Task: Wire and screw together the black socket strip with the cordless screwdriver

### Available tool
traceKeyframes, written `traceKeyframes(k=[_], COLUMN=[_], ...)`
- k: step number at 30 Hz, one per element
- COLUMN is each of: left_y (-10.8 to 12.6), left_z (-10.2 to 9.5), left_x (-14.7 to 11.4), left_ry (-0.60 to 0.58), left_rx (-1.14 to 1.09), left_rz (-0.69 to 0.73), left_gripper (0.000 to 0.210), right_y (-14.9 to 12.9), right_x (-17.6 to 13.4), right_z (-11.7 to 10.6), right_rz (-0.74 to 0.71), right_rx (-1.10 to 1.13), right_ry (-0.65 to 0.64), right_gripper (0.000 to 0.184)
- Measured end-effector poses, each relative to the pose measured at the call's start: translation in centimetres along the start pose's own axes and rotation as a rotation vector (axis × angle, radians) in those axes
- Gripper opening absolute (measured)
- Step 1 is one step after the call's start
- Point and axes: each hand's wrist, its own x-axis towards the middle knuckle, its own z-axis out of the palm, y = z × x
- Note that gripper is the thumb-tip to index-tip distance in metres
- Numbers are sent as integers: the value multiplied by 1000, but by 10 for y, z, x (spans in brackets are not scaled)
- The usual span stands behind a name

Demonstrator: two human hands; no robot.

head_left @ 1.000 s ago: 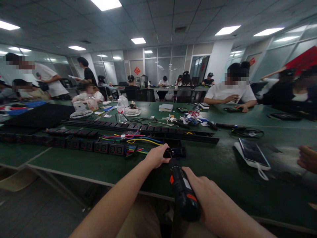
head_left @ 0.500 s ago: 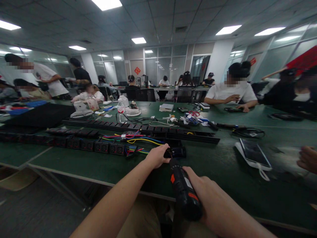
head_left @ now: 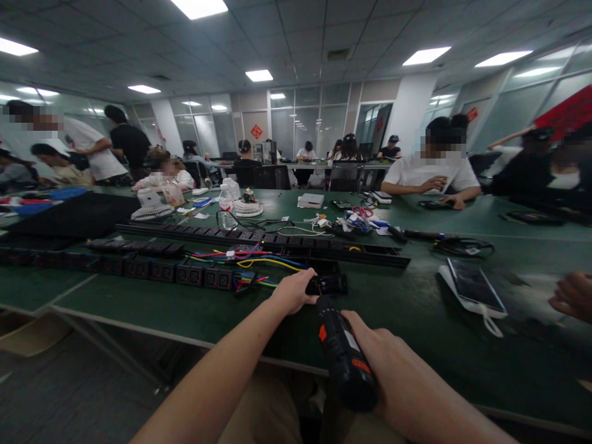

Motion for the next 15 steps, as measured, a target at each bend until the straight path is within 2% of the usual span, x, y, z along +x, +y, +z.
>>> traceKeyframes(k=[9,15], left_y=[0,-3], left_z=[-1,2], left_x=[0,1], left_ry=[-4,2], left_rx=[-10,-10], left_rz=[11,14], left_gripper=[46,48], right_y=[-3,2], right_x=[-3,-2], right_z=[-4,4], right_rz=[11,-21], right_rx=[14,30], right_ry=[4,34], right_gripper=[56,61])
